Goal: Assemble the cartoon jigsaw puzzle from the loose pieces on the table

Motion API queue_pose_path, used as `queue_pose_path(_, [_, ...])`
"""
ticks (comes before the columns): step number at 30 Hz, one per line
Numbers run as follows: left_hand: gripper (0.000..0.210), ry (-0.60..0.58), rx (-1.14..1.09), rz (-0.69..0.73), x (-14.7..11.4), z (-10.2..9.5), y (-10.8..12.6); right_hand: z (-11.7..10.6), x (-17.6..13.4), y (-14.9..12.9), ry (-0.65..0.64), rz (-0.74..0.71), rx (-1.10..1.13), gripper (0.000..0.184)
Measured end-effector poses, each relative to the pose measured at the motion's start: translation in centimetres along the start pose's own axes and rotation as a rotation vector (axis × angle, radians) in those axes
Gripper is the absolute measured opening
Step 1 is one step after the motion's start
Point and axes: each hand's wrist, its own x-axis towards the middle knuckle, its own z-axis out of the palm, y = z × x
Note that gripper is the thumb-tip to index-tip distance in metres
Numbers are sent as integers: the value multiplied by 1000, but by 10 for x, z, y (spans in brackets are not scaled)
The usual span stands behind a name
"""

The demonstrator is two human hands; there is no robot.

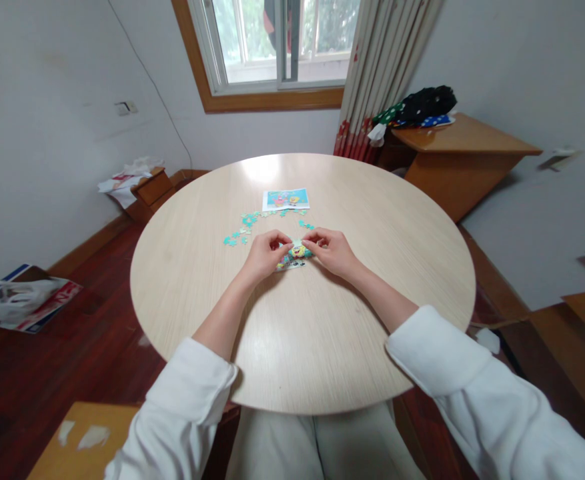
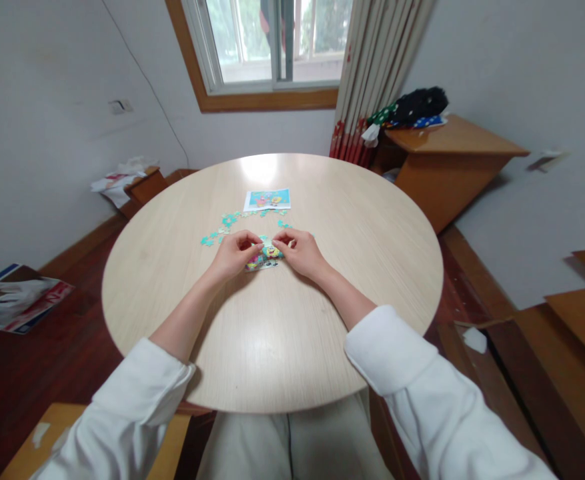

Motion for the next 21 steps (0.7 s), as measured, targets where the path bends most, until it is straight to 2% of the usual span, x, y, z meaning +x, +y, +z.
queue_pose_path(21, [5, 8, -15, -7, 0, 0, -2, 1, -1, -1, 10, -7, -15, 15])
